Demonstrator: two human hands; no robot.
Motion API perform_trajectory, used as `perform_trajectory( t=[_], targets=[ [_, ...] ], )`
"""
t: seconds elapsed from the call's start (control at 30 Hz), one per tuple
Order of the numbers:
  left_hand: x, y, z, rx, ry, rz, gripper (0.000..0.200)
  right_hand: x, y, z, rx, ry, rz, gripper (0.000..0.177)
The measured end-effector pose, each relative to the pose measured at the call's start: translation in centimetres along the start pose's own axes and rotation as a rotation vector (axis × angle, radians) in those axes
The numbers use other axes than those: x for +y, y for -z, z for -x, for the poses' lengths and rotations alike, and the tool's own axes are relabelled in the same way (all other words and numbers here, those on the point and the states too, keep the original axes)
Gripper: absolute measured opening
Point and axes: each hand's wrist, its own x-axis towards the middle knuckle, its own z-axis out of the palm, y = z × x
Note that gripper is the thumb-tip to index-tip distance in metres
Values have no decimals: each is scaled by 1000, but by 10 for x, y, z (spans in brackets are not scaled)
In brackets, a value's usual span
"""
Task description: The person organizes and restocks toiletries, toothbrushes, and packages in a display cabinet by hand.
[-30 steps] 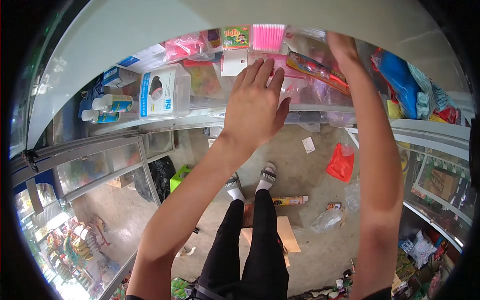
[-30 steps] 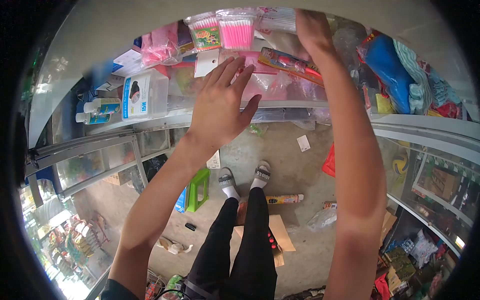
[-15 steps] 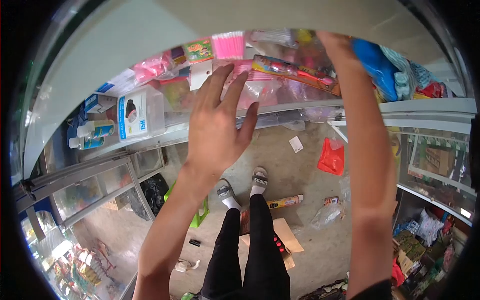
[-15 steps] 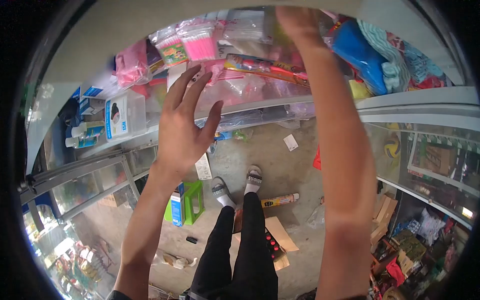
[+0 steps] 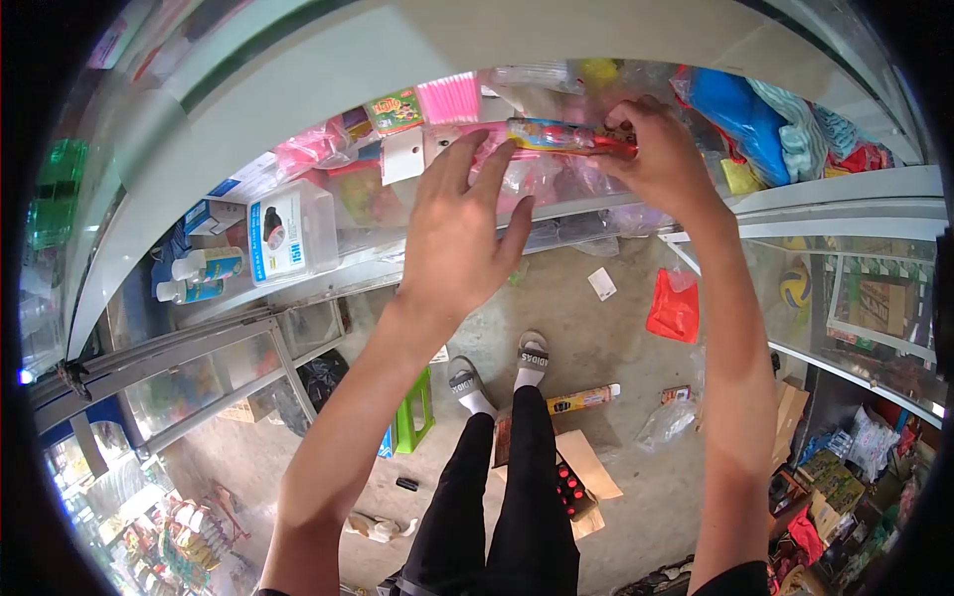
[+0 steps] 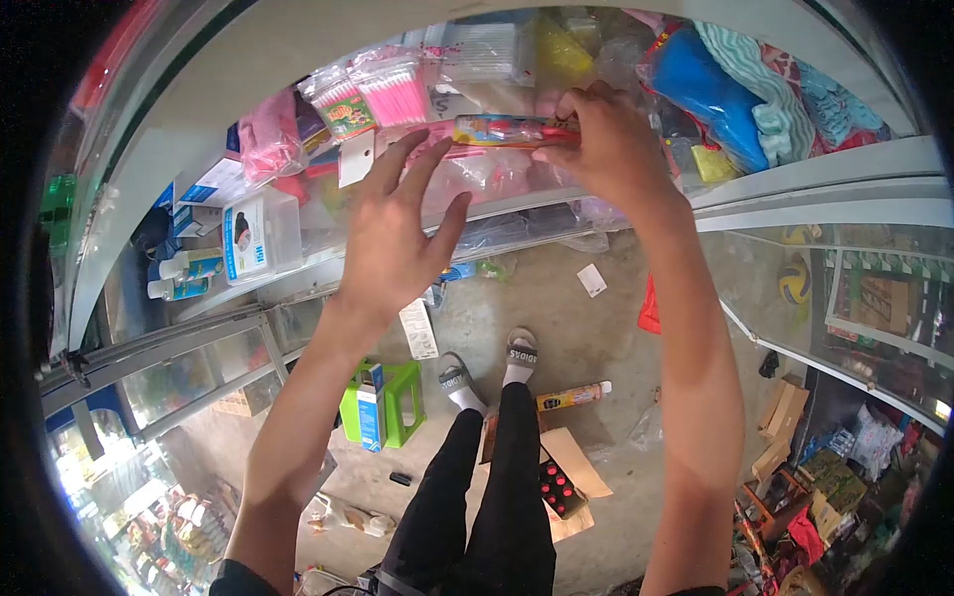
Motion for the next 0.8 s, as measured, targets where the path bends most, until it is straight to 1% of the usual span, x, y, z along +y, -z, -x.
perform_trajectory(
  t=[0.03, 0.13, 0.23, 0.33, 0.43, 0.53, 0.63, 0.73, 0.8],
  targets=[
    [-1, -2, -1, -4, -7, -3, 52, 2, 0, 0, -8, -3, -14, 45],
    [-2, -2, -1, -3, 1, -121, 52, 0, 1, 1, 80, 76, 1, 48],
    [-11, -3, 6, -53, 32, -199, 55, -7, 7, 4, 112, 104, -37, 49],
    [-13, -2, 8, -46, 8, -216, 57, -19, 12, 8, 142, 74, -88, 48],
    [-10, 11, 13, 52, 149, 41, 58, -38, 19, 11, 91, -9, -281, 49],
    [0, 39, 28, 142, 260, 94, 59, -65, 7, 8, 232, 213, -54, 50],
    [1, 56, 44, 109, 263, 40, 62, -102, 2, 4, -5, 172, -153, 50],
    [-1, 61, 64, 101, 288, 25, 62, -121, -21, 7, 82, 279, -185, 60],
    [0, 64, 77, 81, 299, 8, 62, -128, -29, 11, 59, 247, -224, 57]
  ],
)
